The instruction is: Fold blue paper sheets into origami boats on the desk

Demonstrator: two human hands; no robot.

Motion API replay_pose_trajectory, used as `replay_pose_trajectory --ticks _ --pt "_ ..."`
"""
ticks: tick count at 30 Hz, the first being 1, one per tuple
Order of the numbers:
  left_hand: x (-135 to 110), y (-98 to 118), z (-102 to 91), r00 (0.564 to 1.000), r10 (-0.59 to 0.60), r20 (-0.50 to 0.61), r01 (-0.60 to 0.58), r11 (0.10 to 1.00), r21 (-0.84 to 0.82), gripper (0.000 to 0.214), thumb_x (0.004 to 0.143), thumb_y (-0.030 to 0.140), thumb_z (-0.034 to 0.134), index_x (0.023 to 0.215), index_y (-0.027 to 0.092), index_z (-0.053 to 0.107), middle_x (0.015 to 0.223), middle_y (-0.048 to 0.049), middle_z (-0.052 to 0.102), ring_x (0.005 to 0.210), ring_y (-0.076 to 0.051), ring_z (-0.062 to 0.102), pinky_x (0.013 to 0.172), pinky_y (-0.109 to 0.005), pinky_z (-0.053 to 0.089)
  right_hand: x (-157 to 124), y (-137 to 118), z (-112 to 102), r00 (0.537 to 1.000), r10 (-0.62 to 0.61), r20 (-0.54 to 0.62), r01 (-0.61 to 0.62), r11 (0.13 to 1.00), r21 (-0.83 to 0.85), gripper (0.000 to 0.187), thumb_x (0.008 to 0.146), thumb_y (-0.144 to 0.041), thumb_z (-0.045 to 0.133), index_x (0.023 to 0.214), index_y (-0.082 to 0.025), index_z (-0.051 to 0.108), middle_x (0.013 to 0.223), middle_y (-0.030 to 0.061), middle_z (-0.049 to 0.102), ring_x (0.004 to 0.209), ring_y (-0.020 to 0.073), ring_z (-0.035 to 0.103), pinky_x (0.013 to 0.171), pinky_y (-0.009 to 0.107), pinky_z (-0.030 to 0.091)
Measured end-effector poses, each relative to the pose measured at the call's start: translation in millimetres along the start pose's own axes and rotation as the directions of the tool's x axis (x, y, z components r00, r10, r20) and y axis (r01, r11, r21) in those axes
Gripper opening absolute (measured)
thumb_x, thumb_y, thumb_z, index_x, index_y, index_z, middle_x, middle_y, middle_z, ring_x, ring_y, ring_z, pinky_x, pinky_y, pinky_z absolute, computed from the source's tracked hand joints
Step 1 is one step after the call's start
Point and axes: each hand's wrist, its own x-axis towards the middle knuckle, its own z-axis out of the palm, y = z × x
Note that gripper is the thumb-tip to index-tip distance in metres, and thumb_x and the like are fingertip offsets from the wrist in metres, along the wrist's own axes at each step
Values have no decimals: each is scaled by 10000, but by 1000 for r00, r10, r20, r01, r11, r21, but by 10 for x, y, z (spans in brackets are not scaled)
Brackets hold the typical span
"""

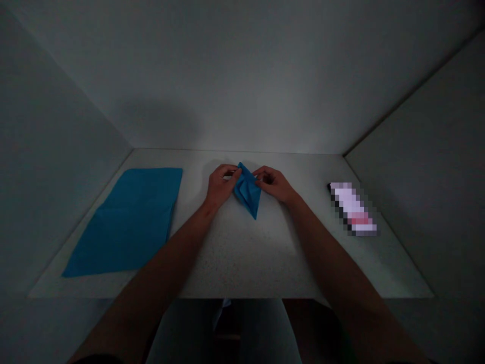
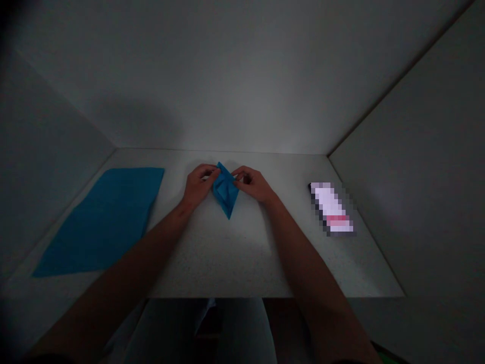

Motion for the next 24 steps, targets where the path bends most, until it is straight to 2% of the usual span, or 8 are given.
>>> replay_pose_trajectory --ticks 4,8,11,13,16,20,24 --pt "-12 0 22 999 -44 8 44 999 2 162 932 376 791 972 220 778 1110 -75 782 965 -196 755 722 -277 616 -11 -34 8 1000 -1 27 2 999 -33 359 867 -436 784 1153 -223 740 860 -9 696 620 110 513 578 257 382" --pt "-31 2 40 990 -141 14 141 990 29 274 818 319 905 1018 213 750 1041 -62 796 847 -183 753 708 -290 620 -18 -86 18 998 -21 52 22 999 -33 350 871 -405 774 1166 -221 735 825 -25 696 586 99 481 553 250 361" --pt "-27 10 31 985 -173 21 171 982 81 178 867 273 849 993 213 739 976 -48 797 783 -165 740 720 -296 618 -17 -110 24 998 -55 21 55 998 -15 355 879 -409 782 1174 -220 727 818 -32 689 573 88 447 536 243 333" --pt "-23 20 25 985 -171 32 167 980 112 168 885 299 838 986 215 733 941 -41 794 763 -160 732 735 -304 617 -16 -123 30 997 -73 4 73 997 -3 374 879 -417 790 1192 -223 719 826 -32 694 571 85 434 533 241 328" --pt "-24 23 24 989 -142 39 135 982 132 262 846 353 884 990 215 714 922 -38 786 749 -164 724 746 -321 614 -21 -149 40 998 -68 -4 68 998 -5 415 877 -425 800 1233 -231 711 846 -26 708 587 91 445 543 242 346" --pt "-33 -13 38 994 -95 48 86 984 157 283 814 298 887 993 217 684 932 -30 774 738 -165 714 749 -333 601 -28 -192 54 999 -36 12 36 999 -2 458 874 -442 815 1271 -241 707 877 -18 720 590 94 459 545 246 359" --pt "-42 -60 49 997 -54 47 43 977 207 253 853 339 842 999 224 671 935 -35 758 746 -175 697 743 -341 583 -22 -202 65 998 -39 42 38 999 12 483 866 -464 836 1281 -254 704 875 -26 714 574 90 455 530 246 358"
